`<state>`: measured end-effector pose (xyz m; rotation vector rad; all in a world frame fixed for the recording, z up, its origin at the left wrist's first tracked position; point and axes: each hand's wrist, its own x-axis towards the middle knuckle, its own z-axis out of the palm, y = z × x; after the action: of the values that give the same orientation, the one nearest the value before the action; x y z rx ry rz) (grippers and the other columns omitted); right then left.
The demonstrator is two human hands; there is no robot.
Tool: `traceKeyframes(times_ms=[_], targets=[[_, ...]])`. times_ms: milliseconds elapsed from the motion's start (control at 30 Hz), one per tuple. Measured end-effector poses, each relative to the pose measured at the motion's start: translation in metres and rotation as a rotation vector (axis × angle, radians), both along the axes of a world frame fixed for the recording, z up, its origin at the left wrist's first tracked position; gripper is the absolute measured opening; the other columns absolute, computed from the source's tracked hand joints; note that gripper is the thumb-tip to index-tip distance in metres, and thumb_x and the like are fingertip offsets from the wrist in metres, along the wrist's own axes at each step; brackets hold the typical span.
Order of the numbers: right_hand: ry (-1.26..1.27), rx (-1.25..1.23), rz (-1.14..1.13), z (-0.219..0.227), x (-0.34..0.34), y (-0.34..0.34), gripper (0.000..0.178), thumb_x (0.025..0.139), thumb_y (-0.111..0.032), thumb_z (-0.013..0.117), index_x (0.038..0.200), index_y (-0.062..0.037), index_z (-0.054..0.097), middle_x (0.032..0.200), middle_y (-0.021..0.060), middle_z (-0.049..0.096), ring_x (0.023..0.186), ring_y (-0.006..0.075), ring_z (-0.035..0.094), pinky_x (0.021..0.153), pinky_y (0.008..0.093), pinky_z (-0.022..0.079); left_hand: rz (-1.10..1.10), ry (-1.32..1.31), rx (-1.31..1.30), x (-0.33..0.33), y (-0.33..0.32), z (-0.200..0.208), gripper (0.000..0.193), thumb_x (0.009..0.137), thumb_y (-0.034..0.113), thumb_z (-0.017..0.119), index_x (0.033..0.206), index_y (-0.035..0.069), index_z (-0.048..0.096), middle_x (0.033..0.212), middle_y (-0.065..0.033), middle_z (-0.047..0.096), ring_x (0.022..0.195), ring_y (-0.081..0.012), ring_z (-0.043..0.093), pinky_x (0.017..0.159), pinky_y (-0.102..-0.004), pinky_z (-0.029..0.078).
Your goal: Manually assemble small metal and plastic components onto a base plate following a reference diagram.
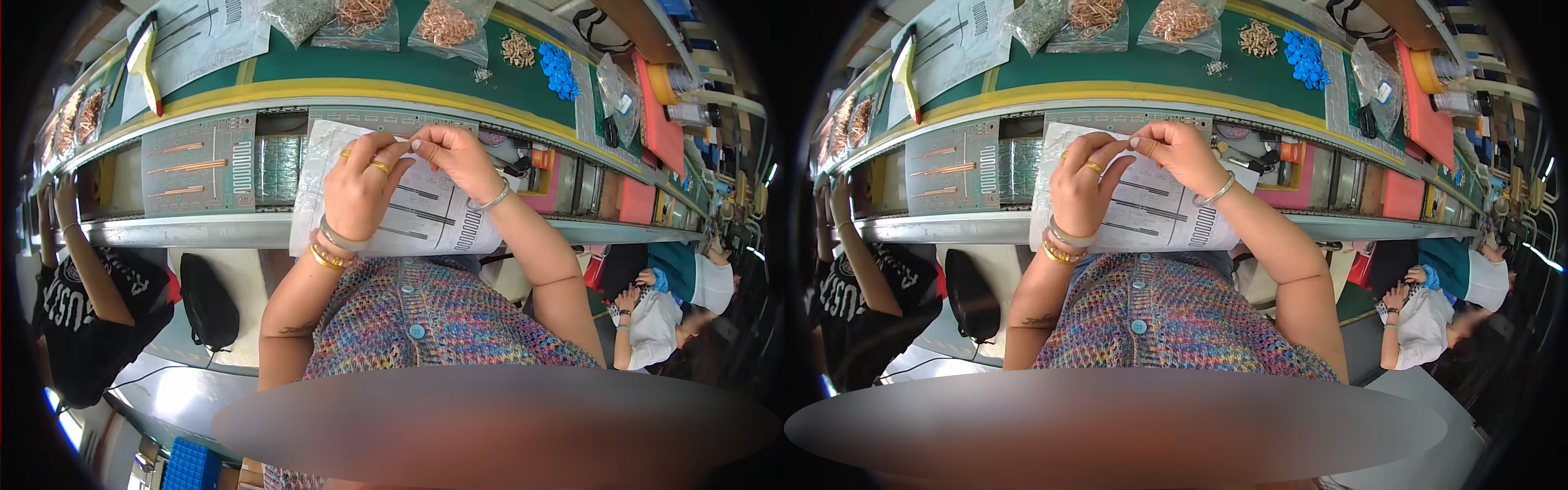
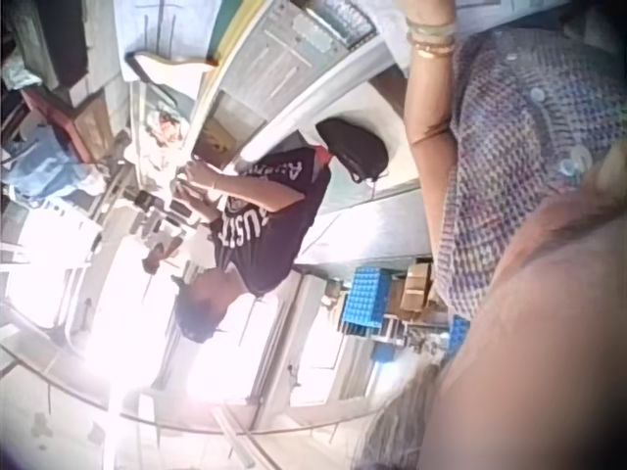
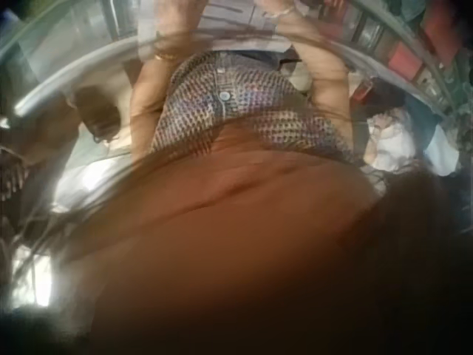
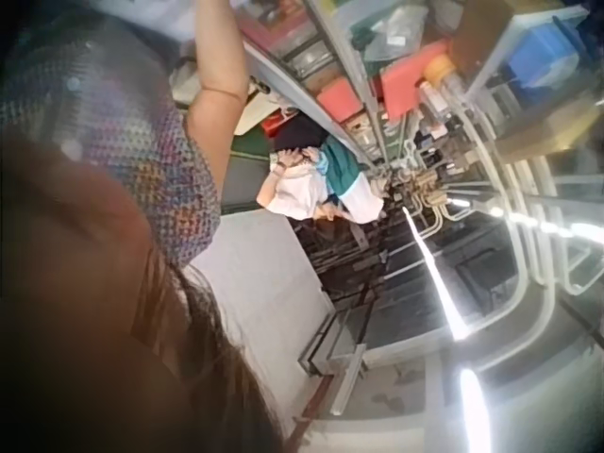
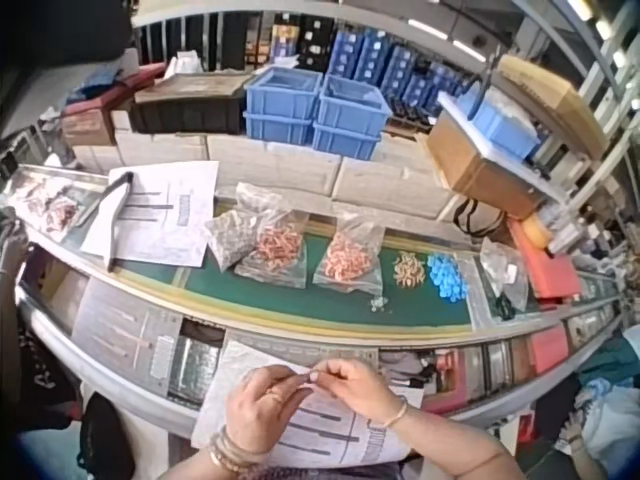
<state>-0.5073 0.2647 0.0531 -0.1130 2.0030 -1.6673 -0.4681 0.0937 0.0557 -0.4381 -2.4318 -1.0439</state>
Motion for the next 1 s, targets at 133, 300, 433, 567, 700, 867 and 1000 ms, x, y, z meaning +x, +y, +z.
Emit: traceKeyframes(times_ms=[133,300,433,567,700,867,1000], targets=[[-0.055,0.028,0.054,0.001,0.0,0.001,0.024,0.09,-0.027,0.06,0.091,-0.0037,0.065,0.073,-0.0056,0.057,0.061,0.003,0.045,0.055,0.0176,0.038,0.0,0.097,0.032,-0.003,0.002,-0.001,0.02,0.068,0.006,0.074,0.086,0.008,0.066,0.082,-0.0004,0.058,0.068,-0.0178,0.057,0.058,-0.028,0.048],[-0.066,0.005,0.032,0.0,0.001,0.0,0.024,0.091,-0.027,0.06,0.094,-0.0034,0.065,0.074,-0.006,0.057,0.061,0.0029,0.045,0.055,0.0174,0.038,0.004,0.063,0.02,-0.002,0.002,0.004,0.019,0.068,0.002,0.074,0.085,0.006,0.068,0.083,-0.0035,0.061,0.069,-0.0195,0.059,0.058,-0.0297,0.048],[-0.093,-0.069,0.002,0.001,0.004,-0.001,0.023,0.09,-0.026,0.06,0.094,-0.0039,0.064,0.075,-0.0065,0.056,0.061,0.0027,0.044,0.055,0.0174,0.038,0.001,0.066,0.018,0.0,0.001,0.003,0.02,0.068,0.002,0.074,0.086,0.007,0.068,0.083,-0.0032,0.061,0.069,-0.0193,0.059,0.058,-0.0297,0.048],[-0.113,-0.127,0.025,0.004,0.007,0.002,0.022,0.089,-0.025,0.062,0.095,-0.004,0.065,0.072,-0.0063,0.055,0.061,0.002,0.045,0.052,0.0178,0.039,-0.017,0.096,0.02,0.001,0.0,0.002,0.021,0.067,0.003,0.074,0.086,0.007,0.066,0.083,-0.0024,0.059,0.069,-0.0186,0.058,0.058,-0.029,0.048],[-0.157,-0.175,0.022,0.003,0.011,0.003,0.019,0.09,-0.022,0.061,0.096,-0.0036,0.064,0.074,-0.0061,0.055,0.062,0.0017,0.045,0.054,0.0173,0.038,-0.052,0.115,-0.004,0.003,0.0,0.001,0.022,0.067,0.003,0.073,0.087,0.007,0.064,0.083,-0.002,0.057,0.068,-0.0183,0.057,0.058,-0.0281,0.048],[-0.005,-0.106,0.062,-0.003,0.005,0.006,0.015,0.089,-0.017,0.061,0.092,-0.0032,0.062,0.076,-0.0042,0.055,0.066,0.0055,0.047,0.058,0.0216,0.041,-0.058,0.036,-0.053,0.004,-0.001,-0.002,0.024,0.068,0.007,0.073,0.09,0.006,0.064,0.089,-0.0032,0.059,0.077,-0.0208,0.058,0.065,-0.0296,0.049],[0.916,0.613,0.065,0.005,-0.019,0.018,0.005,0.082,-0.009,0.062,0.086,-0.0048,0.06,0.082,0.0015,0.056,0.076,0.0177,0.053,0.066,0.029,0.045,-0.062,-0.141,-0.227,0.018,-0.005,0.013,0.031,0.072,0.014,0.072,0.099,0.003,0.065,0.105,-0.0066,0.061,0.103,-0.0281,0.056,0.081,-0.0369,0.047]])
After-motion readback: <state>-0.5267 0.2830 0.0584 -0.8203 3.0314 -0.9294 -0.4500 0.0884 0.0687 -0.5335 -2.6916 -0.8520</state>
